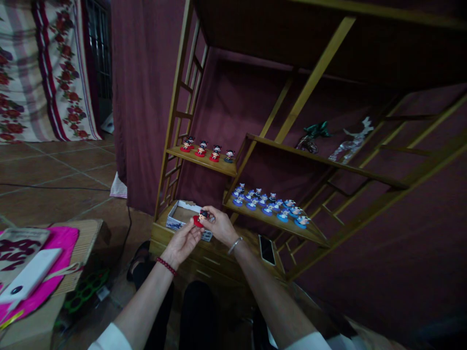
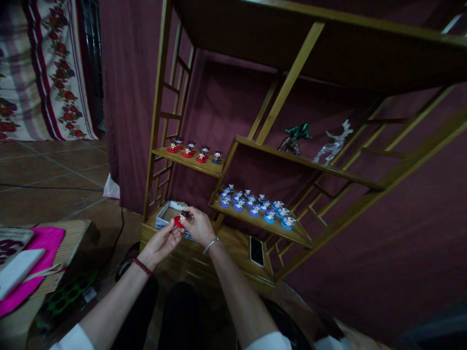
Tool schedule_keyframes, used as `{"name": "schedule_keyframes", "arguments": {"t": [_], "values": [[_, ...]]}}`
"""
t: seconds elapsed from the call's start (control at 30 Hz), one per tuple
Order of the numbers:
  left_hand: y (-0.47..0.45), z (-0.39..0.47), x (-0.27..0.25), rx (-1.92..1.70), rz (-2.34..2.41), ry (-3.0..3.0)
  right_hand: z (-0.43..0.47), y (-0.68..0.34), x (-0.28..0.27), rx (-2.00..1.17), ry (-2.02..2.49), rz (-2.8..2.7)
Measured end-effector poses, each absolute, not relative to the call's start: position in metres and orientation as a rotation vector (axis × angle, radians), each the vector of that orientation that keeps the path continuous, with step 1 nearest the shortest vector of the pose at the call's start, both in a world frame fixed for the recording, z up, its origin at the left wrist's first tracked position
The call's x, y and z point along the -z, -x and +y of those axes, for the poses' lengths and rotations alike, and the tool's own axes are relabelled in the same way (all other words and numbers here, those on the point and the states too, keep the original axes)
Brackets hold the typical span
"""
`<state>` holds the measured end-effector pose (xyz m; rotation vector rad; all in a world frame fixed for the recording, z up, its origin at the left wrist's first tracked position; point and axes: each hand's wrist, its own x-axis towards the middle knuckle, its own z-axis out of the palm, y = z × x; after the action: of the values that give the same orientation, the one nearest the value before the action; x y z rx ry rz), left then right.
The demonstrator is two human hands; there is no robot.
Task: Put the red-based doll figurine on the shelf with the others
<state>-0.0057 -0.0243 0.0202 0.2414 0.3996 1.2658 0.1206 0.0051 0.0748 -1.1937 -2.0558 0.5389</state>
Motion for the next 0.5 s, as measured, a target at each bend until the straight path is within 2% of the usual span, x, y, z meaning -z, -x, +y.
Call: {"name": "schedule_keyframes", "arguments": {"t": [0.5], "values": [[0.003,-0.035,-0.009,-1.173,0.502,-0.233,0.002,-0.125,-0.086,-0.394,1.196,-2.41]]}}
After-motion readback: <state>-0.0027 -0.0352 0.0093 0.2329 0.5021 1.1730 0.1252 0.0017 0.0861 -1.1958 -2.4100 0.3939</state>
